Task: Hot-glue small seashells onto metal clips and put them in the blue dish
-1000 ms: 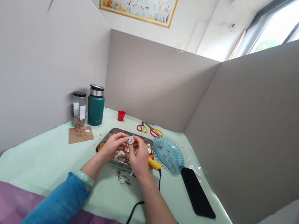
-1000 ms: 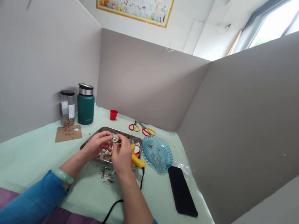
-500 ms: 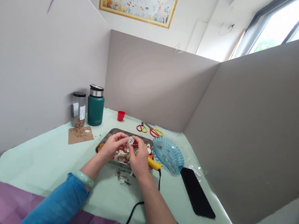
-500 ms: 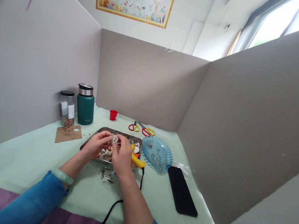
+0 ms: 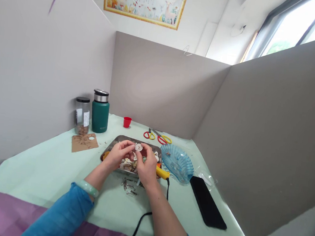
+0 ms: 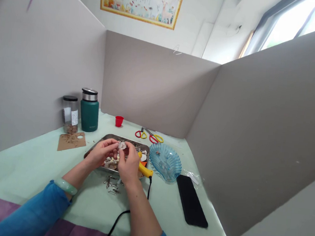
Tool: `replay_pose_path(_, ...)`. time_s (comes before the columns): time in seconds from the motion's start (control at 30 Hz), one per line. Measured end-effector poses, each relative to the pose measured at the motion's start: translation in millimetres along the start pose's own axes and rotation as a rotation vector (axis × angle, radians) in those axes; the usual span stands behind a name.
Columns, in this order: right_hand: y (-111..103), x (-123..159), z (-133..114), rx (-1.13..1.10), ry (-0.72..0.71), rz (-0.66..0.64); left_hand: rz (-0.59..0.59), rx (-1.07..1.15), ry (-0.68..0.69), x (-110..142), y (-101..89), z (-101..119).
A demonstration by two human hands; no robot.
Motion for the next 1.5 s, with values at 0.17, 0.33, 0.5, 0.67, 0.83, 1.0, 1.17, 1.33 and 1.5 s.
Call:
replay_pose_path(0.17, 0.4, 0.0, 1.4, -0.004, 0.015, -0.007, 0.007, 0.008, 0.010, -0.6, 0.3, -0.4)
replay_pose_path(0.33, 0.4, 0.0, 1.4, 0.004, 0.017, -0.012, 0.005, 0.007, 0.027, -1.7, -0.7, -2.0)
replay_pose_path(0.5, -0.5, -0.1, 0.1, 0.009, 0.008, -0.016, 0.029, -0.008, 0.038, -2.5, -3.3, -4.9)
replay_pose_path(0.67, -0.2, -0.3, 0.6, 0.014, 0.011, -0.014, 0.007, -0.026, 0.051, -3.0, -5.2, -6.3)
replay_pose_path(0.83, 1.0, 0.1, 4.2, 0.023, 0.000, -0.001, 0.022, -0.029, 0.047, -3.3, -4.8, -5.9)
replay_pose_path(1.0, 1.6, 0.6, 6.7, 0.039, -0.011, 0.012, 0.061, -0.075, 0.032, -4.5, -6.1, -7.4)
replay_pose_path(1.17, 0.9, 0.2, 5.5, 0.057, -0.020, 0.014, 0.048, -0.066, 0.029, -4.4, -8.4, -9.6)
replay_pose_path(1.33, 0.4, -0.4, 3.9, 0.068, -0.021, 0.022, 0.008, -0.030, 0.045, -4.3, -7.2, -9.2)
replay_pose_path(1.5, 0.7, 0.3, 3.9, 0.067, -0.015, 0.023, 0.036, -0.045, 0.035, -4.5, -5.9, -7.4)
Point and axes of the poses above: each hand's wrist, its own x-axis away from the middle knuckle, its own y-axis out of the palm, z = x × y, the point moved 2 cm from there along -x, towards the middle knuckle, and after that the axes turned 3 degrees about y, right-handed, at the moved point
